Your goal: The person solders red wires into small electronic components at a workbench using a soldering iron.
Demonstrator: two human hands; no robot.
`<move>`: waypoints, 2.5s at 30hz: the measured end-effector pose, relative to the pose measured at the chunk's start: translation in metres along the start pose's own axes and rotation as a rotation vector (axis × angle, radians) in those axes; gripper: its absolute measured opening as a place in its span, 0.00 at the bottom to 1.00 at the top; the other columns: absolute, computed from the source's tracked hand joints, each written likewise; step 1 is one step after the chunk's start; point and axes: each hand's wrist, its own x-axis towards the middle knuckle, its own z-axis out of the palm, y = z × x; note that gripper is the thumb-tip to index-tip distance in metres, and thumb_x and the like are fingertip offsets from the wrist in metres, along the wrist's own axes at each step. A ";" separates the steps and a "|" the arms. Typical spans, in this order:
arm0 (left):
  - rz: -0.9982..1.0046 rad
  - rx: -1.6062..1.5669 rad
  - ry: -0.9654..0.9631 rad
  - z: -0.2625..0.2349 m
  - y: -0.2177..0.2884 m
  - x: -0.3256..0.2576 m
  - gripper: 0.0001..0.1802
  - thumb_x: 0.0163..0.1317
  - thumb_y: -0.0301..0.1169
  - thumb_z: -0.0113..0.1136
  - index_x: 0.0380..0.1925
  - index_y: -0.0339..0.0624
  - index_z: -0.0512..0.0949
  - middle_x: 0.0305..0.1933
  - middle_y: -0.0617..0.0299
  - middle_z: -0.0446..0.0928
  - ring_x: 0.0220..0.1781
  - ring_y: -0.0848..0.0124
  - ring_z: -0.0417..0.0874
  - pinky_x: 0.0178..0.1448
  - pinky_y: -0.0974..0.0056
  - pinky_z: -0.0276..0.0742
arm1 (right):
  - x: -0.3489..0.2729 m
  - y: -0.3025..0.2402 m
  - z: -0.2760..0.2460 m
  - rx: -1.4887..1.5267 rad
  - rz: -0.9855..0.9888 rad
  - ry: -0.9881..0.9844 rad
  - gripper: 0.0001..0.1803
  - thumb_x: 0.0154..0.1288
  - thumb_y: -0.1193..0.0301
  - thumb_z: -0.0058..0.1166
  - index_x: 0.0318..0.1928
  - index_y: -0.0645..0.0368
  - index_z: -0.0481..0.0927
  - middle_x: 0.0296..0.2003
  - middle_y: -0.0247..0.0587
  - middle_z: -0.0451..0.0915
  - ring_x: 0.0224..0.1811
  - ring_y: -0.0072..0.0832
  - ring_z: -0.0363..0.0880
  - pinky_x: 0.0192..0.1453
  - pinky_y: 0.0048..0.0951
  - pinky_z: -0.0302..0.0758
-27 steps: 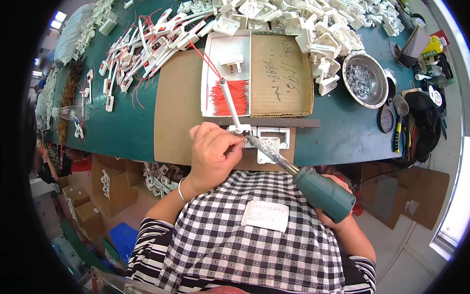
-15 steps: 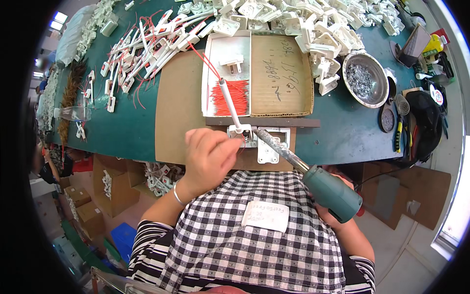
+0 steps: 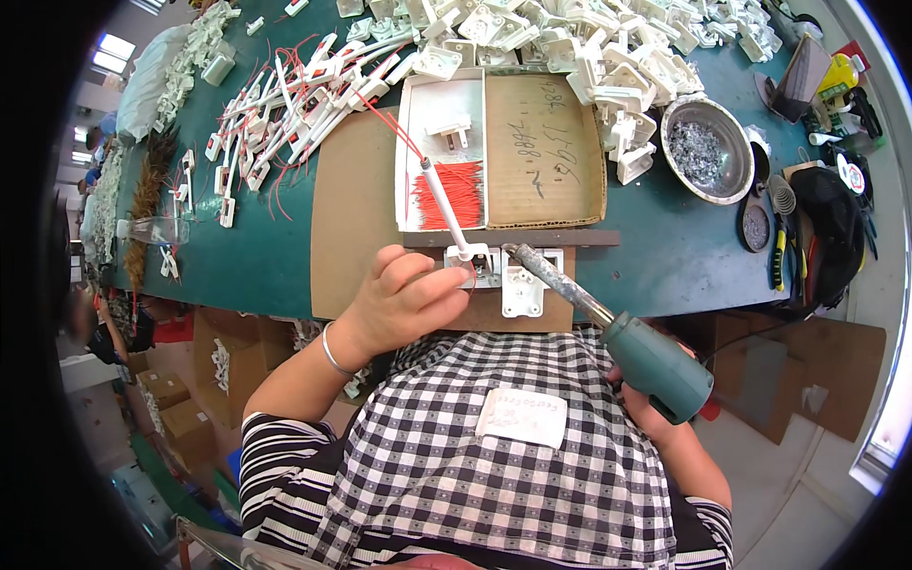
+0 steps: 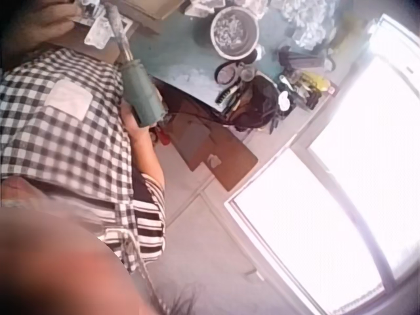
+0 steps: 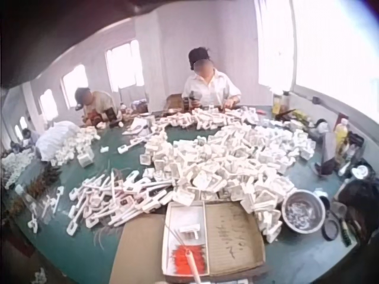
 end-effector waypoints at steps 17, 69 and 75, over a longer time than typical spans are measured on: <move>0.068 -0.151 -0.015 -0.003 0.001 0.005 0.06 0.49 0.32 0.59 0.29 0.51 0.76 0.44 0.71 0.73 0.47 0.71 0.69 0.49 0.66 0.65 | 0.002 0.003 0.004 0.336 0.085 0.034 0.18 0.60 0.67 0.53 0.47 0.67 0.75 0.26 0.39 0.79 0.26 0.26 0.78 0.33 0.28 0.74; -0.376 -0.226 0.101 0.012 0.047 0.037 0.11 0.42 0.27 0.70 0.28 0.47 0.80 0.28 0.69 0.72 0.35 0.68 0.72 0.46 0.60 0.57 | -0.025 0.038 -0.011 -0.072 -0.111 -0.070 0.17 0.53 0.66 0.57 0.40 0.65 0.80 0.38 0.45 0.81 0.38 0.37 0.81 0.44 0.31 0.77; -0.381 -0.230 0.100 0.014 0.048 0.036 0.11 0.41 0.26 0.69 0.27 0.47 0.80 0.28 0.68 0.72 0.36 0.67 0.73 0.46 0.59 0.58 | -0.023 0.042 -0.008 -0.039 -0.151 -0.065 0.20 0.55 0.61 0.56 0.40 0.66 0.79 0.38 0.47 0.81 0.39 0.41 0.81 0.45 0.34 0.77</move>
